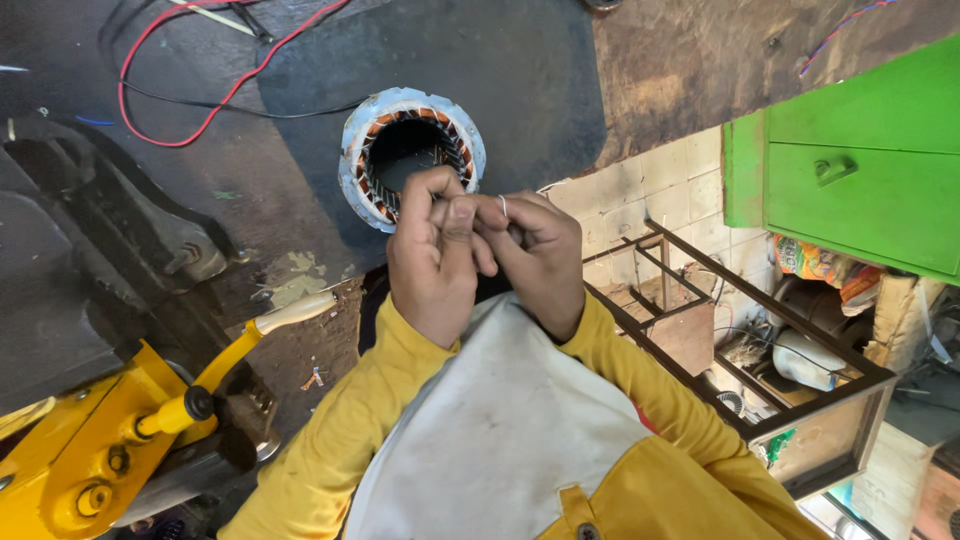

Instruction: The person winds copper wire around a stator core using a handheld tool. They use a hammer to tap the wire into place and a screwdriver to adjust the winding. The person also uses scissors to cut the wire and continues to wind and secure the copper wire into the stator slots.

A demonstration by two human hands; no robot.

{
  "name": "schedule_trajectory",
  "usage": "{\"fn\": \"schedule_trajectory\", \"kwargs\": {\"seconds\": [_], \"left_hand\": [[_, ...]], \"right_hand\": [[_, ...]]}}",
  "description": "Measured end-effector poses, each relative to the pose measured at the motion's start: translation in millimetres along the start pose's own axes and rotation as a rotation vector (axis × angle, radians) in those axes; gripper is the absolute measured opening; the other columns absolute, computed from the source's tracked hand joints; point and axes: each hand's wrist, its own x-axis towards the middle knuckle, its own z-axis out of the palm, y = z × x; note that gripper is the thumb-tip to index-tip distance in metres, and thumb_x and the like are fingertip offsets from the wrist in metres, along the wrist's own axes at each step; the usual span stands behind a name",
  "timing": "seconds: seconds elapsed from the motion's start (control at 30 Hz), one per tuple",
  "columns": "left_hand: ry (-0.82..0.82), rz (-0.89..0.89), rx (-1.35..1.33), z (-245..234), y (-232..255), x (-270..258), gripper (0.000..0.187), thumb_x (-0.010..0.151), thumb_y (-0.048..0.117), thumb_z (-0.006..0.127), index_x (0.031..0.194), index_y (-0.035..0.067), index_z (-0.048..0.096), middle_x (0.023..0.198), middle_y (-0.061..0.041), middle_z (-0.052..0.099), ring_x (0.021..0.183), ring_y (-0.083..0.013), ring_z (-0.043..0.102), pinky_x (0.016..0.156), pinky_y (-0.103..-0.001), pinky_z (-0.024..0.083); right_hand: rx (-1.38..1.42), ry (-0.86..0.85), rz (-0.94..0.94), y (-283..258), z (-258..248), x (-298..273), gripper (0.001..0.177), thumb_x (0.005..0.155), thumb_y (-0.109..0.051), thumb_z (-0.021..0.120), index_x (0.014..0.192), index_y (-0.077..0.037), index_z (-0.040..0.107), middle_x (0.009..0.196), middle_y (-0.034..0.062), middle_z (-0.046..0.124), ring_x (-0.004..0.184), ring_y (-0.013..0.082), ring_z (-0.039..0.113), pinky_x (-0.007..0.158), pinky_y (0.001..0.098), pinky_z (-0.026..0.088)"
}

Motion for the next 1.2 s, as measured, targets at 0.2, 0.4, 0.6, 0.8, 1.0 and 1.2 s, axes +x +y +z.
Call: {"fn": "schedule_trajectory", "kwargs": {"seconds": [0.2, 0.4, 0.6, 0.8, 1.0, 1.2], "left_hand": [[-0.001, 0.655, 0.891, -17.5, 39.6, 9.7, 0.018, 0.104, 0.008, 0.06, 0.122, 0.006, 0.057, 0.122, -0.022, 0.063, 0.102, -0.0317, 0.066, 0.087, -0.041, 0.055], [-0.197, 0.465, 1.004, -38.0, 50.2, 19.9, 0.021, 0.098, 0.009, 0.068, 0.119, 0.01, 0.069, 0.111, -0.006, 0.069, 0.099, -0.0303, 0.066, 0.086, -0.043, 0.053], [-0.269, 0.446, 1.199, -34.1, 41.6, 27.4, 0.012, 0.096, 0.016, 0.069, 0.108, 0.011, 0.069, 0.102, -0.003, 0.067, 0.091, -0.0249, 0.066, 0.077, -0.042, 0.052], [-0.205, 0.504, 1.095, -32.3, 28.7, 25.5, 0.014, 0.098, 0.013, 0.069, 0.111, 0.008, 0.066, 0.108, -0.005, 0.067, 0.094, -0.0253, 0.065, 0.077, -0.041, 0.051], [-0.181, 0.508, 1.031, -34.6, 25.0, 24.6, 0.017, 0.096, 0.011, 0.07, 0.112, 0.007, 0.065, 0.11, -0.006, 0.067, 0.096, -0.0276, 0.065, 0.081, -0.041, 0.052], [-0.163, 0.496, 0.981, -35.4, 25.9, 20.8, 0.012, 0.096, 0.009, 0.071, 0.108, 0.007, 0.068, 0.108, -0.007, 0.069, 0.096, -0.0291, 0.066, 0.083, -0.042, 0.053]], "right_hand": [[0.375, -0.014, 0.08, 1.2, 2.4, -0.9, 0.01, 0.104, -0.003, 0.066, 0.109, 0.003, 0.071, 0.102, 0.0034, 0.068, 0.098, 0.0081, 0.062, 0.091, 0.0233, 0.05], [0.504, -0.042, 0.162, 1.2, 0.2, -1.2, 0.012, 0.105, -0.007, 0.065, 0.112, 0.002, 0.07, 0.108, 0.0033, 0.07, 0.1, 0.0076, 0.061, 0.095, 0.0245, 0.051], [0.474, -0.062, 0.087, 7.0, -2.0, -2.7, 0.009, 0.106, -0.004, 0.064, 0.115, 0.0, 0.066, 0.11, 0.0022, 0.069, 0.103, 0.0065, 0.063, 0.095, 0.0224, 0.052], [0.329, 0.094, 0.099, 7.6, -0.7, 8.2, 0.013, 0.101, 0.0, 0.071, 0.113, 0.003, 0.068, 0.103, 0.0029, 0.071, 0.091, 0.0067, 0.064, 0.084, 0.0222, 0.052], [-0.233, 0.016, -0.102, -17.1, -13.6, 10.5, 0.015, 0.1, -0.002, 0.075, 0.115, 0.001, 0.075, 0.094, 0.0009, 0.064, 0.074, 0.0075, 0.05, 0.065, 0.0204, 0.041], [0.223, -0.213, 0.095, -10.4, -20.6, 12.3, 0.014, 0.109, -0.011, 0.062, 0.116, 0.001, 0.066, 0.108, 0.0, 0.064, 0.103, 0.0058, 0.058, 0.095, 0.0221, 0.048]]}}
